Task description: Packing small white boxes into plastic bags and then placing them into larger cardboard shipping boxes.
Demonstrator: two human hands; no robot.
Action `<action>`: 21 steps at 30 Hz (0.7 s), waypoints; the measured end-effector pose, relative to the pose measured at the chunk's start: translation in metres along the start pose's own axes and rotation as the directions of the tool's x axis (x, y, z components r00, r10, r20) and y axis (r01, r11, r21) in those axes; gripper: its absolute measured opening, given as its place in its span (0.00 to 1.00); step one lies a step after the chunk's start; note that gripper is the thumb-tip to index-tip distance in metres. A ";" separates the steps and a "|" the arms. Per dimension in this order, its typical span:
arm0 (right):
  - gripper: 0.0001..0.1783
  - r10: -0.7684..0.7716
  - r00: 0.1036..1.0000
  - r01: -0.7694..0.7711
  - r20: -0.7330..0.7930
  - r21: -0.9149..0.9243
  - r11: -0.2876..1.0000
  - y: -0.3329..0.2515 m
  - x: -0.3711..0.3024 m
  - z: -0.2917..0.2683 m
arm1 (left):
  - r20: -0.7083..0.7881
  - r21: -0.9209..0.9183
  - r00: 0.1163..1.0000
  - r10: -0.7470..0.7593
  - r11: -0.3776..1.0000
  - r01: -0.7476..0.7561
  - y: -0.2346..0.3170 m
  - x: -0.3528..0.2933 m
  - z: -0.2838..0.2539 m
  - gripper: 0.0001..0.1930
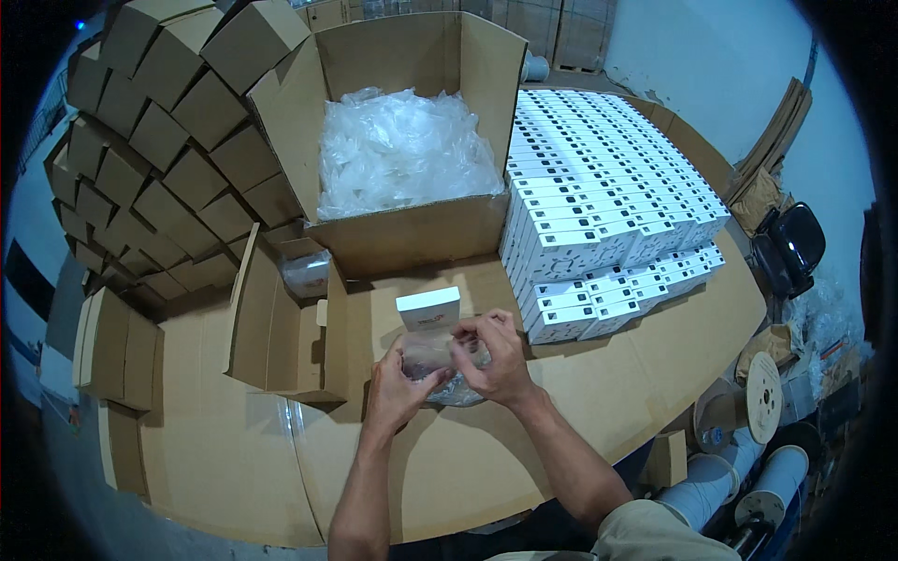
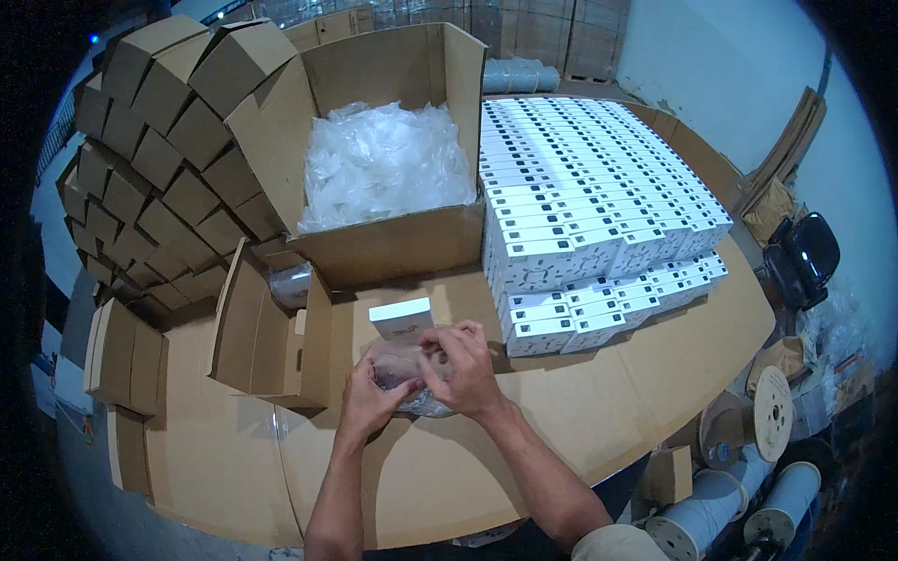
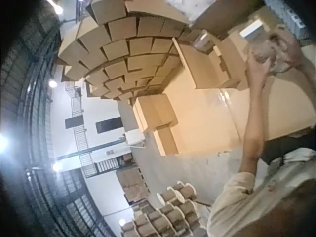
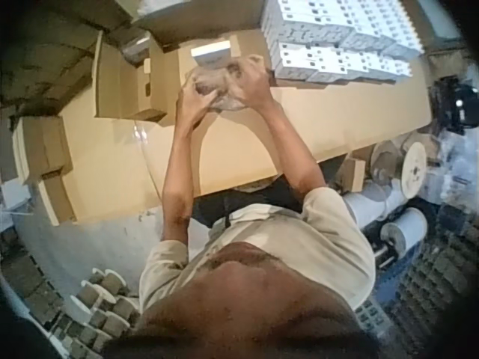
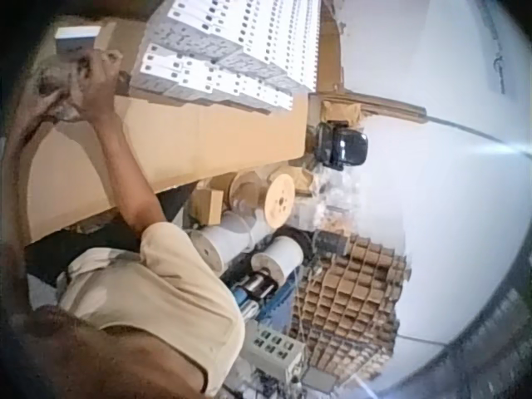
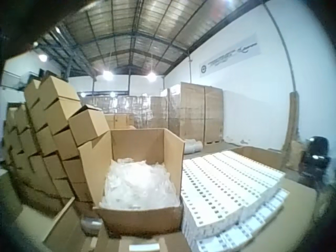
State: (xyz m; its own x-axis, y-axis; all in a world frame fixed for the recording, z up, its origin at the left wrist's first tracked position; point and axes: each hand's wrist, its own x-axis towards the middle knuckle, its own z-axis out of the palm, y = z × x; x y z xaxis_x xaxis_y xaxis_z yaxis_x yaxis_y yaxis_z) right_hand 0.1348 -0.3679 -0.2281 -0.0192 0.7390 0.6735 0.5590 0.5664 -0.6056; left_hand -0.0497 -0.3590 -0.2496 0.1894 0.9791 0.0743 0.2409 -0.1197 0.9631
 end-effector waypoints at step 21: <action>0.15 0.379 0.925 -0.313 0.004 0.572 0.758 0.028 0.020 0.001 | 0.091 -0.192 0.996 -0.013 0.981 0.030 -0.005 0.004 -0.011 0.26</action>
State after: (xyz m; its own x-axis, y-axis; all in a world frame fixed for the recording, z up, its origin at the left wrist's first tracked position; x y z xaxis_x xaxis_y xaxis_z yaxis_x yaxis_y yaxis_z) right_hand 0.1489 -0.3370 -0.2316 0.1908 0.9001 0.3918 -0.0447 0.4067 -0.9125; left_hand -0.0612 -0.3530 -0.2514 0.2723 0.9615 0.0380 0.0592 -0.0561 0.9967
